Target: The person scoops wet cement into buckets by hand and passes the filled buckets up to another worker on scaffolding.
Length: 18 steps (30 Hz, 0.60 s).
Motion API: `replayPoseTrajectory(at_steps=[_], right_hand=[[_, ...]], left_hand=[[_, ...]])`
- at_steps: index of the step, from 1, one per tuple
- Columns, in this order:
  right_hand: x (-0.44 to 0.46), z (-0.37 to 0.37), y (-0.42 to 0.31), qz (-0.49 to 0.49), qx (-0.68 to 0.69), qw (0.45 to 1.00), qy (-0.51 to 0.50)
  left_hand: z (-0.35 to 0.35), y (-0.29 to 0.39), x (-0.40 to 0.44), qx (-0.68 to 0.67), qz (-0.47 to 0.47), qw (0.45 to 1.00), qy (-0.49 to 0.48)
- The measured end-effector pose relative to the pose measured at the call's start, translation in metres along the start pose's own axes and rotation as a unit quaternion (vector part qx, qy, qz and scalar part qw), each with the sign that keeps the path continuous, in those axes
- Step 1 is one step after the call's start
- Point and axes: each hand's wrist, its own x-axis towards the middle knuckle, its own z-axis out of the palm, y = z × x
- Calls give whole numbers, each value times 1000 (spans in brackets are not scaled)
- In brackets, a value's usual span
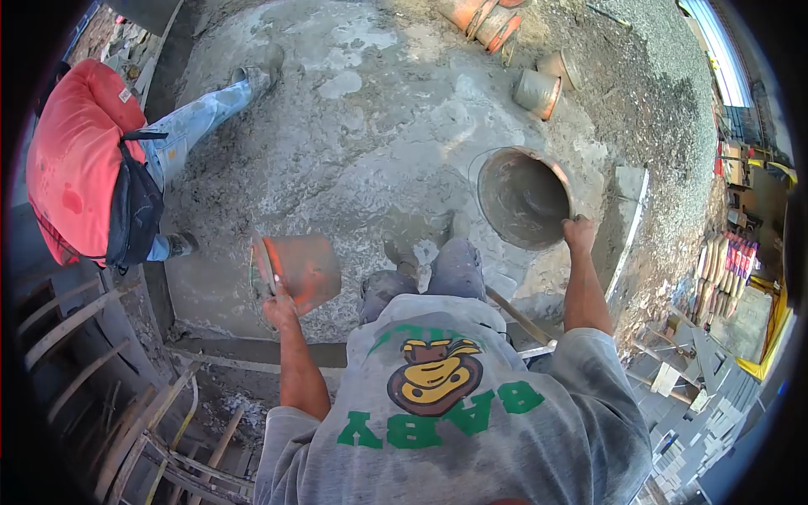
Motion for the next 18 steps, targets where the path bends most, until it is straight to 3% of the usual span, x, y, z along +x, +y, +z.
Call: replayPoseTrajectory(at_steps=[2,6,8,9,10,11,13,18], right_hand=[[5,1,16,19,10,1000,-15],[15,13,38,84,32,996,-22],[36,61,81,42,-13,999,-24],[42,72,97,20,-37,999,-26],[23,30,63,40,-54,995,-69],[26,38,73,90,-35,993,-70],[38,60,90,188,5,979,-75],[87,95,134,225,-8,972,-73]], left_hand=[[2,4,3,38,37,998,-26],[19,5,18,-100,38,993,-58],[30,14,15,-142,16,985,-98],[33,34,4,-97,26,991,-92],[32,67,-18,-52,36,994,-85],[37,88,-32,-7,47,996,-77],[56,91,-33,-84,106,986,-98],[92,113,-36,-96,117,979,-133]])
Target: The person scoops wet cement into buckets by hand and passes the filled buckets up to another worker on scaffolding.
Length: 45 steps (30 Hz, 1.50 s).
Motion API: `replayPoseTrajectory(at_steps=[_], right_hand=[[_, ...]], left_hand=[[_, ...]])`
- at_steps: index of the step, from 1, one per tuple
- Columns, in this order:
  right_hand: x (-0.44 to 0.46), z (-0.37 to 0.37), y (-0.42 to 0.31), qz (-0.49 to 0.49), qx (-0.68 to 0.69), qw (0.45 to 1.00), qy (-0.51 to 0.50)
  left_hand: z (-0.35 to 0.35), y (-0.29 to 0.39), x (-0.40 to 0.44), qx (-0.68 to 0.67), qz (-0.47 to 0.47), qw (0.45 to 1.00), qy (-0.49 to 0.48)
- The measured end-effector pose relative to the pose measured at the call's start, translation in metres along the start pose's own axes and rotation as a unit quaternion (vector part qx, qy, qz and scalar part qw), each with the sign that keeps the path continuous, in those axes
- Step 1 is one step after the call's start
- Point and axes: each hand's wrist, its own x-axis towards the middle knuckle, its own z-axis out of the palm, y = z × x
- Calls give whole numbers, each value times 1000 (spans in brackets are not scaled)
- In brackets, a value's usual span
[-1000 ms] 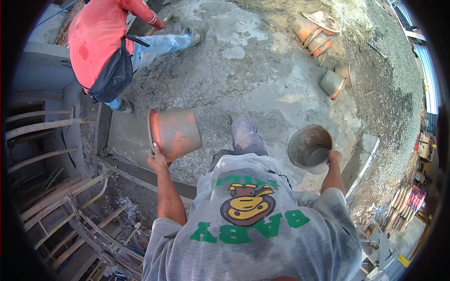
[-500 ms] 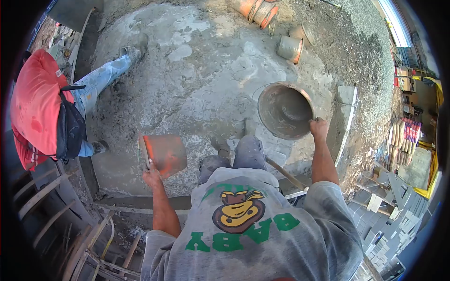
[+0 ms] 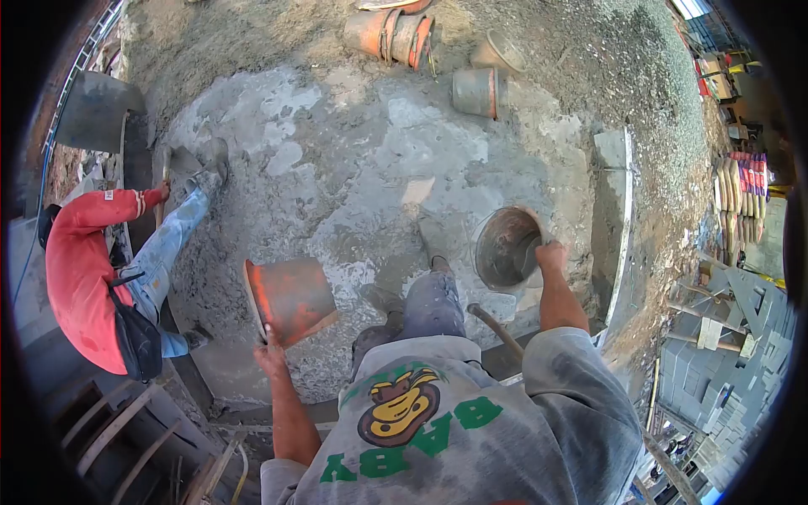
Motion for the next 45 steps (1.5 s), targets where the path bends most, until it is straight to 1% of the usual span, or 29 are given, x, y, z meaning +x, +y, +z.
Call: replayPoseTrajectory(at_steps=[2,4,5,8,10,12,14,16,18,19,20,22,25,26,27,28,30,31,32,33,34,36,37,39,40,41,42,44,45], right_hand=[[34,-4,-6,-10,-22,1000,6],[83,8,-10,-15,-8,1000,3],[106,19,-10,-31,-6,999,37],[174,47,-28,-40,1,997,73],[208,60,-54,-68,18,994,80],[244,85,-82,-113,22,987,110],[268,126,-104,-130,27,984,117],[284,168,-128,-126,32,986,105],[292,214,-152,-106,41,987,116],[292,236,-161,-96,45,987,118],[293,255,-173,-80,69,990,93],[283,287,-188,-40,113,992,43],[247,296,-196,18,353,928,-115],[230,284,-201,96,300,934,-169],[203,274,-206,135,272,927,-221],[177,265,-210,171,244,916,-269],[143,295,-201,112,142,924,-338],[116,316,-196,-7,181,936,-301],[91,320,-210,-39,196,916,-348],[67,315,-232,-75,211,904,-365],[58,337,-239,-71,239,889,-385],[42,368,-259,-110,236,880,-397],[35,378,-272,-132,239,874,-401],[31,393,-284,-200,208,873,-394],[34,405,-284,-175,234,861,-416],[31,405,-290,-112,269,851,-436],[54,434,-273,-105,304,821,-471],[63,423,-275,-67,261,827,-494],[62,418,-276,-24,273,818,-506]], left_hand=[[27,14,-1,-12,-12,1000,1],[66,34,-1,67,-43,997,-22],[85,41,-4,108,-62,992,-32],[173,60,9,299,-52,948,-94],[214,17,34,407,-35,900,-152],[259,-29,44,458,-13,872,-174],[300,-76,54,509,-55,832,-214],[342,-105,53,492,-34,839,-230],[377,-128,47,444,-54,862,-241],[388,-149,44,443,-58,858,-254],[398,-167,41,442,-63,855,-264],[410,-161,35,410,-104,862,-279],[419,-152,35,350,-153,878,-289],[419,-145,37,329,-167,879,-303],[420,-141,42,304,-178,881,-315],[420,-142,48,285,-130,900,-304],[412,-148,55,248,-42,925,-283],[409,-163,65,110,-122,961,-222],[406,-180,78,-30,-199,968,-152],[397,-187,92,-44,-255,961,-102],[385,-196,100,-53,-315,946,-48],[374,-262,110,193,-287,934,-85],[372,-283,119,311,-264,907,-104],[378,-338,119,322,-322,879,-140],[387,-377,119,313,-340,874,-150],[396,-399,112,263,-336,890,-159],[407,-428,104,189,-353,900,-173],[431,-496,79,45,-357,931,-65],[423,-481,82,69,-358,931,-35]])
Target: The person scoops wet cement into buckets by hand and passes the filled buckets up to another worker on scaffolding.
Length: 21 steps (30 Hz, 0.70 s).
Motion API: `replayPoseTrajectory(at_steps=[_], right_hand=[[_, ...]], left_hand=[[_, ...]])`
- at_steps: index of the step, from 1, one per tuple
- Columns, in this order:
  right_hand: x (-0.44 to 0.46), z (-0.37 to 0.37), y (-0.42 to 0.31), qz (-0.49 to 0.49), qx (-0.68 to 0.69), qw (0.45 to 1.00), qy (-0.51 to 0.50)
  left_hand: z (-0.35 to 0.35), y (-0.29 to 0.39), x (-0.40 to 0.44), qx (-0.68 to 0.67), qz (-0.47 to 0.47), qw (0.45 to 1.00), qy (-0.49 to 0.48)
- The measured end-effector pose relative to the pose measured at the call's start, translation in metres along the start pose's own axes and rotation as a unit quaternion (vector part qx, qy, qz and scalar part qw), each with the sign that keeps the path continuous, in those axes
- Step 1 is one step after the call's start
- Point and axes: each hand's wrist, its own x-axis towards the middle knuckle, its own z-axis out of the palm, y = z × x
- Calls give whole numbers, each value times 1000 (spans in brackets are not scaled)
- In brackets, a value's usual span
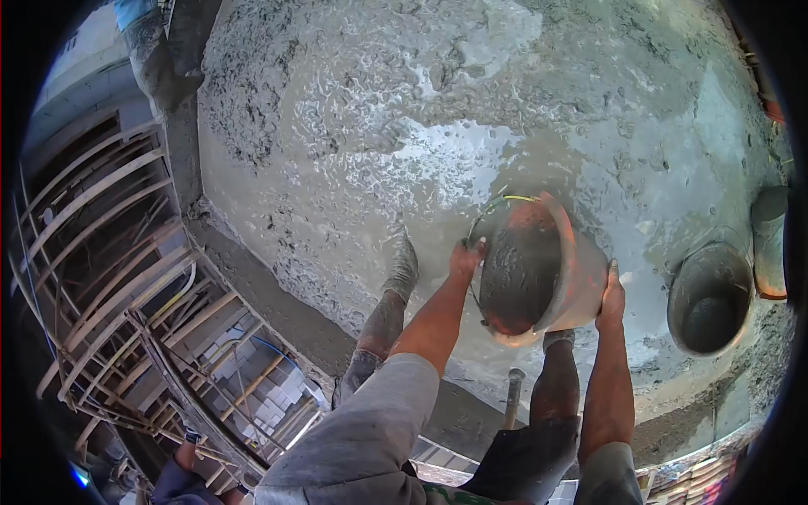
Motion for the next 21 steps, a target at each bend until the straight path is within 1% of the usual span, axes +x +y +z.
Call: replayPoseTrajectory(at_steps=[2,3,5,6,7,8,10,11,12,13,15,16,18,20,21], right_hand=[[-13,-4,-9,63,68,996,0],[-8,-15,-2,71,109,991,-27],[-6,-22,5,55,126,990,15],[-16,-31,4,49,134,989,42],[-32,-26,-6,25,103,993,58],[-46,-23,-14,14,44,994,96],[-69,-12,-25,8,-1,993,116],[-81,-1,-31,3,-27,993,116],[-94,11,-35,-2,-47,992,120],[-102,18,-39,-6,-65,990,126],[-106,24,-46,-36,-56,989,135],[-110,27,-36,-34,-63,988,134],[-91,12,-8,-6,5,994,110],[-78,29,12,-25,171,984,47],[-73,22,25,4,233,967,-105]], left_hand=[[-25,63,-45,22,-8,997,71],[-42,92,-63,-76,7,996,38],[-74,146,-101,-264,37,963,-47],[-86,165,-121,-228,68,967,-90],[-99,180,-139,-192,99,967,-132],[-107,198,-158,-159,131,964,-170],[-109,233,-220,-40,201,951,-233],[-91,222,-230,-33,314,931,-181],[-72,212,-235,-24,424,896,-130],[-63,215,-240,-6,403,907,-120],[-54,222,-243,32,350,931,-97],[-59,226,-235,63,349,925,-135],[-76,225,-220,116,317,919,-203],[-94,214,-206,25,297,933,-203],[-102,208,-201,-18,286,935,-210]])
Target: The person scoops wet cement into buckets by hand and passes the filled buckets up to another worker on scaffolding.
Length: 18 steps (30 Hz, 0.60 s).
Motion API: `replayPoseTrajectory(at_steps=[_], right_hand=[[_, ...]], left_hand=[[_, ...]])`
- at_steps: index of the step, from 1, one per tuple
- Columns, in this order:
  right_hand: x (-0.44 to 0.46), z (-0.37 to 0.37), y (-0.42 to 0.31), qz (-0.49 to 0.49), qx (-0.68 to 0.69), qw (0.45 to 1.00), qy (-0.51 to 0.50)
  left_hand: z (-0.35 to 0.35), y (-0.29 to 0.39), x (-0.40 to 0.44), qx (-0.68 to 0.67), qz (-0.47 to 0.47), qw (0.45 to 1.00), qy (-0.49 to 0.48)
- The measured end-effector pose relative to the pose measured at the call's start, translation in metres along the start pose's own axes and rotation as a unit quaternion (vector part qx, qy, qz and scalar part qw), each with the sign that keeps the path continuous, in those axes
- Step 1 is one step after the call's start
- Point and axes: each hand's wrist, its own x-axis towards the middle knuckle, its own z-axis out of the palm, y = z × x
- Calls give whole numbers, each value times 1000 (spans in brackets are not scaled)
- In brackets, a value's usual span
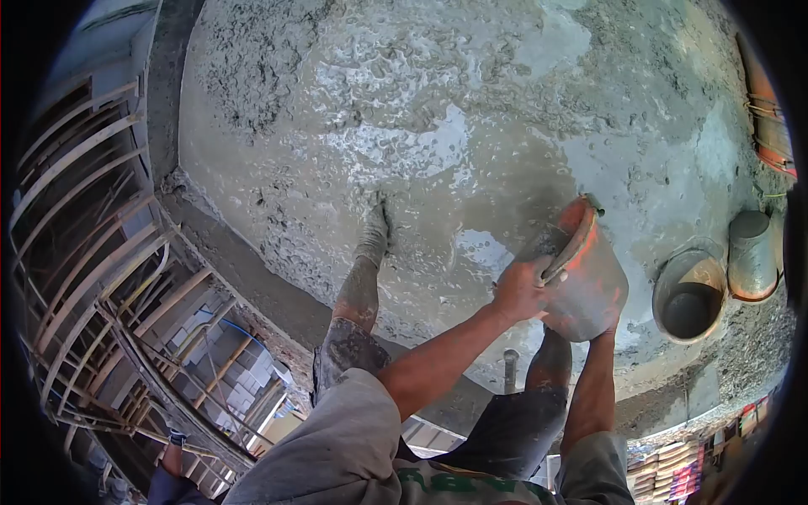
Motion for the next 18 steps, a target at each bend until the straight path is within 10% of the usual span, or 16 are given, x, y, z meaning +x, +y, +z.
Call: replayPoseTrajectory(at_steps=[2,8,11,18], right_hand=[[8,-35,10,110,137,946,-274],[-22,125,36,-111,10,971,212],[19,173,81,-166,-16,968,187],[79,405,198,-146,4,985,89]], left_hand=[[-10,-22,2,-88,-48,995,-19],[-55,-103,72,-130,-70,988,-44],[-151,-90,107,-168,-250,954,-8],[-424,-101,108,6,-214,962,169]])
